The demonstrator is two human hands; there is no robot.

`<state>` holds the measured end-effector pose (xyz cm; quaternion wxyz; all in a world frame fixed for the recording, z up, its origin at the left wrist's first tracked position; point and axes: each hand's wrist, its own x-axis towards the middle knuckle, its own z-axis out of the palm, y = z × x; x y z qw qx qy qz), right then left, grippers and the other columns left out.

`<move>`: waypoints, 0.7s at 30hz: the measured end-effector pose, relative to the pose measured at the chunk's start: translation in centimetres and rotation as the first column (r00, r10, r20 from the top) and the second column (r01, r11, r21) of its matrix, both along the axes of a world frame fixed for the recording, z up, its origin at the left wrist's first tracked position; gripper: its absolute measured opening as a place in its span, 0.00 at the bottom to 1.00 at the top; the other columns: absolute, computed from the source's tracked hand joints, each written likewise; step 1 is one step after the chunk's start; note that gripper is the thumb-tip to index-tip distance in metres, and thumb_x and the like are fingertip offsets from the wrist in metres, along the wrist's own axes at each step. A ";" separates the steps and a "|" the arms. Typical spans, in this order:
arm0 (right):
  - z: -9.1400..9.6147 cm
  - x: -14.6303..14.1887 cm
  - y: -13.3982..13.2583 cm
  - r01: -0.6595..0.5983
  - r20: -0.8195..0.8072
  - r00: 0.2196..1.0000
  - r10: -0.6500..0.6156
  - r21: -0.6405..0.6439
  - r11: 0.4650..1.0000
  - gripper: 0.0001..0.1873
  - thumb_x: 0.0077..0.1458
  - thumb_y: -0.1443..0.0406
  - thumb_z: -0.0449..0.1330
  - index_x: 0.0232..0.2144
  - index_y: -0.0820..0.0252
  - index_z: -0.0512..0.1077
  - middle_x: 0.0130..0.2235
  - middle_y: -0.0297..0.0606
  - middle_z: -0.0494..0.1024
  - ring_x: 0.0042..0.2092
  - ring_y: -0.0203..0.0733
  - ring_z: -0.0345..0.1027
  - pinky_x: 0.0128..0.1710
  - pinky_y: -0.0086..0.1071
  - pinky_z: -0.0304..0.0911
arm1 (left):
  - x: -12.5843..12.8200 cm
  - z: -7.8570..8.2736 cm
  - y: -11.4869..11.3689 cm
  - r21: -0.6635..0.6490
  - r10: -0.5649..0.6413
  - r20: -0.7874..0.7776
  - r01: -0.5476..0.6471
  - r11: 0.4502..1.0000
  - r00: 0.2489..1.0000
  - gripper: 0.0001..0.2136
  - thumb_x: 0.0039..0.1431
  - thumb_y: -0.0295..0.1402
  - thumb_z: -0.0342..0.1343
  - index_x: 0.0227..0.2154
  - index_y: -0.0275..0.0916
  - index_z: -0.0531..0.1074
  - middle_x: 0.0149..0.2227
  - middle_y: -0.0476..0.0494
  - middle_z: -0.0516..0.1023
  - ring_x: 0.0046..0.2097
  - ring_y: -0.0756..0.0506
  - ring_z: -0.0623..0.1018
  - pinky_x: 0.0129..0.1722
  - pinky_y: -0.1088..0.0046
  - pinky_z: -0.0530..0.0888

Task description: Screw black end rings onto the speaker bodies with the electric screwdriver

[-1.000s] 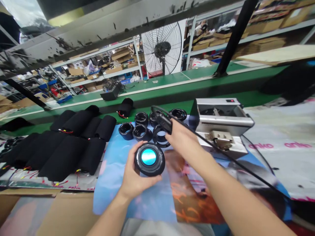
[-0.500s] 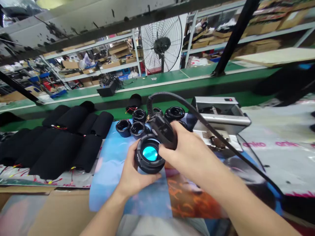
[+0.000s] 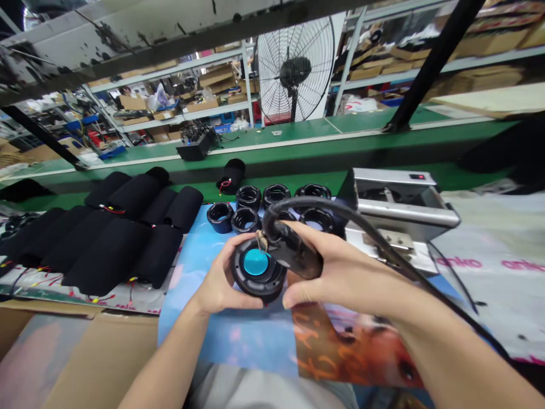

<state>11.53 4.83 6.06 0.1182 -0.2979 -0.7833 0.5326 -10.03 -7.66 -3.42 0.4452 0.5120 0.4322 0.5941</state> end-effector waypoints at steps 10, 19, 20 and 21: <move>-1.3 -0.8 -1.6 0.105 -0.023 0.994 -0.103 0.082 0.991 0.32 0.46 0.49 0.74 0.51 0.52 0.76 0.38 0.35 0.82 0.40 0.50 0.77 0.38 0.38 0.75 | 0.3 0.6 -0.8 -0.028 -0.040 0.021 0.040 0.999 0.999 0.61 0.35 0.31 0.85 0.73 0.45 0.58 0.71 0.32 0.70 0.71 0.27 0.71 0.72 0.48 0.66; -0.6 -1.2 -1.4 0.044 0.001 0.999 -0.044 0.072 0.996 0.29 0.42 0.50 0.75 0.45 0.51 0.76 0.42 0.35 0.85 0.44 0.54 0.81 0.46 0.41 0.80 | 0.2 0.7 -0.7 -0.093 -0.064 0.033 0.067 0.993 0.997 0.71 0.33 0.29 0.85 0.78 0.48 0.48 0.76 0.33 0.63 0.76 0.27 0.64 0.76 0.49 0.59; -1.0 -1.1 -1.5 0.092 -0.017 0.996 -0.091 0.051 0.994 0.33 0.40 0.48 0.76 0.49 0.49 0.76 0.47 0.36 0.85 0.45 0.55 0.81 0.45 0.43 0.80 | 0.2 0.8 -0.7 -0.098 -0.061 0.029 0.063 0.993 0.998 0.72 0.33 0.30 0.85 0.79 0.48 0.46 0.76 0.34 0.62 0.76 0.27 0.63 0.77 0.49 0.58; -1.5 -1.0 -1.7 0.146 -0.025 0.989 -0.145 0.031 0.989 0.38 0.38 0.46 0.77 0.51 0.47 0.76 0.50 0.36 0.85 0.46 0.57 0.81 0.45 0.45 0.81 | 0.3 0.9 -0.8 -0.097 -0.058 0.024 0.060 0.994 0.998 0.72 0.32 0.30 0.86 0.79 0.48 0.46 0.76 0.34 0.62 0.77 0.27 0.62 0.77 0.49 0.58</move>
